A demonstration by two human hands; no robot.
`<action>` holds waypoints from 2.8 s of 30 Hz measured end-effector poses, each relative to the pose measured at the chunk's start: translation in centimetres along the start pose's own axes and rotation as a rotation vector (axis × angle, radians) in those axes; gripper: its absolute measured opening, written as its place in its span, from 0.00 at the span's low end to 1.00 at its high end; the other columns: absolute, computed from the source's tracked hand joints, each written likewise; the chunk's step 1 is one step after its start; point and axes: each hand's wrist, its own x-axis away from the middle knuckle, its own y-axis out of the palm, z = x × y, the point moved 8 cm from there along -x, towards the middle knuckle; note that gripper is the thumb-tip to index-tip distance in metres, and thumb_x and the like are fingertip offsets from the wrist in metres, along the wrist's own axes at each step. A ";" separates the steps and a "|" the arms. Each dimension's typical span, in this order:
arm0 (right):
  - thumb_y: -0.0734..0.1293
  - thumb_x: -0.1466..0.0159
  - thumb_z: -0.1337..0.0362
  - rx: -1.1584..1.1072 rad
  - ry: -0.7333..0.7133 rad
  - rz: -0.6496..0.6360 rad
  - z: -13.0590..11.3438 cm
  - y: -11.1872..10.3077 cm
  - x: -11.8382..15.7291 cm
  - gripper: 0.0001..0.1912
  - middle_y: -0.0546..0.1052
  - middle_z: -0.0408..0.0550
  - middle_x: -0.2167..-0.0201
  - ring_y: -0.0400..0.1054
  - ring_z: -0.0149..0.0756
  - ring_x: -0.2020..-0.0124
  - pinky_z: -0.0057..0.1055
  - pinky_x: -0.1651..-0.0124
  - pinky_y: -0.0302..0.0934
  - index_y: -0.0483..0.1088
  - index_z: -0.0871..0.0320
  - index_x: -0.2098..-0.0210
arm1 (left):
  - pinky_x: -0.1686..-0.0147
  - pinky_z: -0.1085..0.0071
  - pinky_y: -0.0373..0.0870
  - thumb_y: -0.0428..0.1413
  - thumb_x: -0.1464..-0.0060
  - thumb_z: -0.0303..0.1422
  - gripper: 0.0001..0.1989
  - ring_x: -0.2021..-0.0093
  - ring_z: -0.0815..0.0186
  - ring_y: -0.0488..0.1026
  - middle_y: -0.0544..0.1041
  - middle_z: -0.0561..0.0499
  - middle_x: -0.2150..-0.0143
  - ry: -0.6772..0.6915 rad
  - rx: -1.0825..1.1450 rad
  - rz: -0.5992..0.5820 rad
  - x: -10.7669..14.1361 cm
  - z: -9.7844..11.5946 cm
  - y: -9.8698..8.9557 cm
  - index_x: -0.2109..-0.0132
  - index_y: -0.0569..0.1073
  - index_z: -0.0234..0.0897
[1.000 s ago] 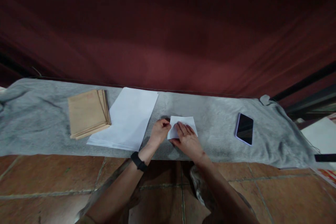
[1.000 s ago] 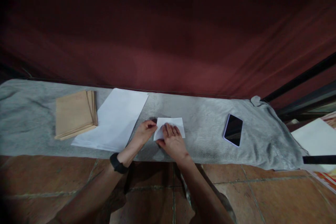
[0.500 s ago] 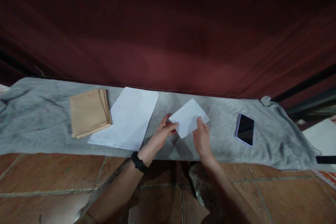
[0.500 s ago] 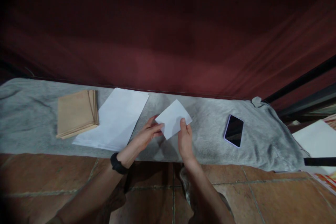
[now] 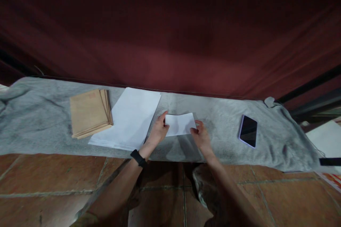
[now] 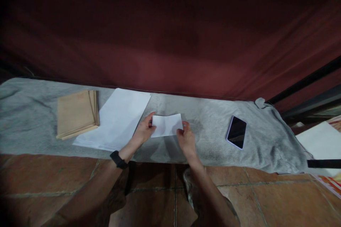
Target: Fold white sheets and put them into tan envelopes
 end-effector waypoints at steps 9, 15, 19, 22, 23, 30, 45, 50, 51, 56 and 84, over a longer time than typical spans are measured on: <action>0.60 0.31 0.65 0.509 -0.148 -0.057 -1.5 0.4 1.5 0.23 0.82 0.56 0.55 0.78 0.47 0.57 0.38 0.55 0.66 0.65 0.59 0.38 | 0.34 0.58 0.66 0.51 0.51 0.16 0.33 0.38 0.54 0.71 0.68 0.41 0.36 0.295 -0.481 -0.007 1.6 2.4 1.2 0.37 0.72 0.37; 0.63 0.32 0.64 0.654 -0.219 -0.011 -2.0 -0.1 1.6 0.23 0.78 0.61 0.53 0.72 0.52 0.51 0.43 0.48 0.63 0.66 0.64 0.39 | 0.32 0.50 0.61 0.46 0.42 0.19 0.28 0.30 0.50 0.60 0.63 0.37 0.29 0.440 -0.680 -0.055 3.5 3.0 3.1 0.36 0.70 0.33; 0.59 0.29 0.61 0.598 -0.356 0.037 -3.5 0.6 1.9 0.23 0.74 0.64 0.44 0.67 0.53 0.45 0.49 0.43 0.62 0.66 0.64 0.37 | 0.30 0.47 0.54 0.46 0.34 0.28 0.23 0.26 0.50 0.54 0.61 0.35 0.27 0.496 -0.762 -0.161 4.9 2.4 5.7 0.34 0.67 0.32; 0.54 0.25 0.59 0.553 -0.492 -0.074 -4.6 3.1 2.7 0.26 0.67 0.61 0.33 0.60 0.48 0.34 0.46 0.35 0.59 0.63 0.64 0.33 | 0.28 0.49 0.50 0.45 0.34 0.28 0.26 0.25 0.51 0.51 0.59 0.35 0.26 0.538 -0.822 -0.204 5.5 2.2 6.6 0.31 0.64 0.31; 0.53 0.24 0.58 0.562 -0.526 -0.116 -4.7 4.0 3.0 0.27 0.65 0.60 0.31 0.57 0.46 0.31 0.45 0.33 0.57 0.61 0.64 0.32 | 0.28 0.50 0.49 0.45 0.35 0.27 0.28 0.24 0.52 0.50 0.58 0.35 0.26 0.555 -0.851 -0.217 5.6 2.1 6.8 0.30 0.62 0.31; 0.51 0.23 0.57 0.674 -0.579 -0.084 -3.4 5.7 3.9 0.30 0.59 0.59 0.28 0.51 0.45 0.26 0.47 0.27 0.47 0.55 0.65 0.28 | 0.27 0.53 0.48 0.42 0.34 0.28 0.30 0.24 0.55 0.49 0.55 0.36 0.25 0.602 -1.026 -0.202 6.0 1.8 6.5 0.28 0.56 0.26; 0.52 0.24 0.53 0.794 -0.527 0.054 -1.3 3.3 2.3 0.33 0.60 0.63 0.28 0.56 0.52 0.30 0.50 0.29 0.47 0.53 0.70 0.28 | 0.28 0.53 0.52 0.40 0.30 0.49 0.38 0.25 0.51 0.51 0.55 0.33 0.25 0.520 -1.096 -0.105 4.9 0.8 4.0 0.28 0.55 0.21; 0.51 0.24 0.53 0.816 -0.507 0.065 -1.0 2.8 2.2 0.33 0.61 0.64 0.29 0.56 0.54 0.30 0.51 0.30 0.48 0.54 0.71 0.28 | 0.28 0.54 0.52 0.41 0.30 0.48 0.37 0.25 0.52 0.51 0.55 0.34 0.25 0.518 -1.103 -0.081 4.9 0.6 3.7 0.27 0.55 0.22; 0.51 0.24 0.54 0.819 -0.504 0.069 -1.0 2.7 2.2 0.33 0.61 0.64 0.29 0.57 0.54 0.30 0.51 0.30 0.48 0.54 0.71 0.28 | 0.28 0.54 0.52 0.41 0.30 0.47 0.37 0.25 0.52 0.51 0.55 0.34 0.25 0.516 -1.103 -0.075 4.9 0.5 3.6 0.27 0.55 0.22; 0.51 0.24 0.55 0.811 -0.502 0.105 -0.7 2.4 2.2 0.32 0.62 0.65 0.30 0.57 0.54 0.30 0.52 0.30 0.49 0.55 0.71 0.29 | 0.28 0.54 0.53 0.41 0.30 0.46 0.35 0.25 0.52 0.52 0.55 0.33 0.25 0.508 -1.107 -0.066 4.9 0.4 3.3 0.28 0.55 0.21; 0.50 0.23 0.54 0.730 -0.465 -0.076 -2.6 5.8 1.1 0.31 0.55 0.56 0.26 0.50 0.47 0.26 0.49 0.26 0.42 0.53 0.63 0.27 | 0.27 0.54 0.48 0.40 0.30 0.48 0.35 0.24 0.53 0.50 0.56 0.36 0.25 0.498 -1.070 -0.096 4.1 1.3 4.2 0.27 0.55 0.27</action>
